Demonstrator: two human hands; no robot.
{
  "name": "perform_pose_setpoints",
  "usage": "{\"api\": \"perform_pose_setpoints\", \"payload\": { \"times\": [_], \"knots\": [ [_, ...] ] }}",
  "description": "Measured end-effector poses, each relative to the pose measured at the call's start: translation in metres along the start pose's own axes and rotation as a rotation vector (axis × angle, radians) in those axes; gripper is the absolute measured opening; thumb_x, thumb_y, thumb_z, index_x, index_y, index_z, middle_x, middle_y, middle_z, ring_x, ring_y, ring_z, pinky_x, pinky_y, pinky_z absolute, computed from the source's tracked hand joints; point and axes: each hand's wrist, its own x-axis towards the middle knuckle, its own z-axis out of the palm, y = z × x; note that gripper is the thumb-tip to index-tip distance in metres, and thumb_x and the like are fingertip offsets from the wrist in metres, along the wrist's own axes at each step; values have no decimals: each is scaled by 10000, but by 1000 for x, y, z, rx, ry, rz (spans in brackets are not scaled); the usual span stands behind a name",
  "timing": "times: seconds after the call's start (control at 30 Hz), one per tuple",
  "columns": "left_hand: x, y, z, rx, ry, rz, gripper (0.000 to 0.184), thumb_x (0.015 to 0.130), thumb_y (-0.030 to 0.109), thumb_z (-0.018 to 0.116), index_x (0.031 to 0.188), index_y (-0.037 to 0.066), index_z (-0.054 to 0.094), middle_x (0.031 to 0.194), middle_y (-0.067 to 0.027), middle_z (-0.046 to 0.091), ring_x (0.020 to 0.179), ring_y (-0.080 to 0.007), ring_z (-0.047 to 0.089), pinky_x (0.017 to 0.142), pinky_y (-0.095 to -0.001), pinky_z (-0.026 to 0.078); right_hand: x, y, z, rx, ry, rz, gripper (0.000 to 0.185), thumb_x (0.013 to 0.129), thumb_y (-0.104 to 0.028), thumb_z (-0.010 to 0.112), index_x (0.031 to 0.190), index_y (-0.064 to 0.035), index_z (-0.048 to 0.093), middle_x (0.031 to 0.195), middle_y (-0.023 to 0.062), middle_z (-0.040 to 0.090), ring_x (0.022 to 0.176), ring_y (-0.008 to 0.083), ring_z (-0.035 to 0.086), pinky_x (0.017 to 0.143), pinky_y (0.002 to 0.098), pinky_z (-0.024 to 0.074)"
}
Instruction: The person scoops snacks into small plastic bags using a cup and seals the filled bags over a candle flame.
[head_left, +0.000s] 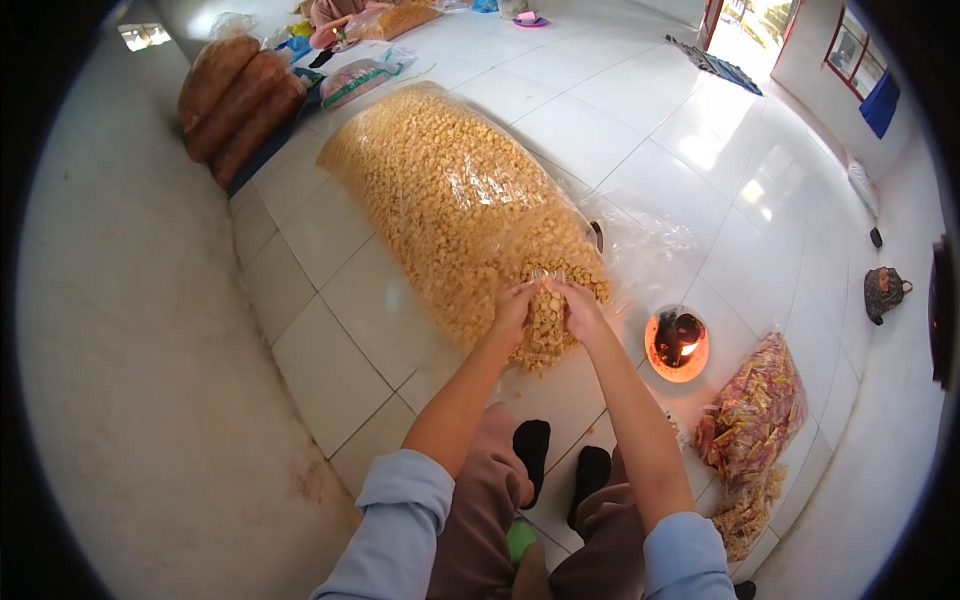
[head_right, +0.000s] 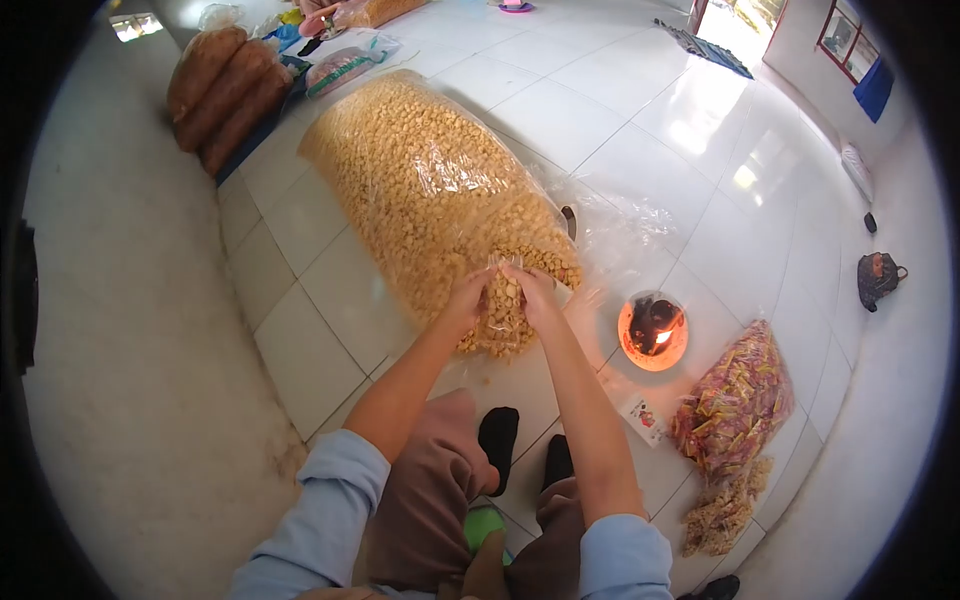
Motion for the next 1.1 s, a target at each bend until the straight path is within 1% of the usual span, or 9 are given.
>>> {"api": "perform_pose_setpoints", "payload": {
  "times": [0.13,0.2,0.27,0.43,0.6,0.73,0.93,1.0,1.1],
  "knots": [
    [0,-2,1,14,79,-20,181,810,179,602,934,48,589,764,-17,575,663,-120,554,558,-236,449,5,4,0,20,-20,34,180,734,-135,665,810,-18,551,791,65,589,693,159,580,597,275,470],
    [4,-5,6,-27,300,21,204,801,158,615,951,24,580,810,-42,582,709,-142,568,618,-271,477,2,1,1,28,-36,42,181,733,-133,664,820,-19,554,796,65,586,698,159,578,603,276,468],
    [10,-8,1,-26,226,33,215,801,145,614,967,15,574,837,-51,586,734,-145,571,639,-278,483,2,-2,2,37,-51,50,182,732,-132,663,829,-19,557,800,66,584,702,160,576,610,277,466],
    [4,-6,3,-60,34,49,250,802,122,610,1018,7,560,916,-66,596,792,-146,574,673,-276,482,2,-5,4,-17,130,-62,123,793,-138,595,839,-30,558,818,58,578,714,162,567,632,268,473],
    [10,-8,-2,-10,-69,50,255,808,113,588,1047,33,550,929,-46,582,817,-137,559,703,-257,466,9,1,-4,41,6,-104,143,801,-164,589,866,-37,592,796,35,581,680,115,543,593,236,435],
    [3,3,5,-16,26,-41,221,820,142,569,1028,70,558,905,-26,572,786,-130,546,674,-243,461,4,-12,-5,86,-134,-49,175,826,-177,576,915,-27,597,821,26,591,686,96,529,602,224,411],
    [3,1,4,-39,42,42,183,830,185,565,985,88,562,866,-14,566,740,-120,533,611,-249,459,0,-14,-4,-76,-81,-148,213,810,-203,606,932,-29,598,832,17,584,688,78,513,598,217,397],
    [4,-2,2,-25,42,106,178,798,182,613,938,81,573,780,-1,557,657,-95,533,526,-236,440,-1,-15,-8,-141,-66,-105,219,803,-206,616,931,-30,601,824,11,583,676,70,507,587,213,390],
    [8,-3,-2,39,17,57,165,834,194,561,967,97,550,856,-12,566,726,-116,530,590,-262,453,-5,-16,-7,-192,-48,-59,224,792,-212,629,921,-31,607,793,-1,579,641,63,496,561,212,379]
  ]
}}
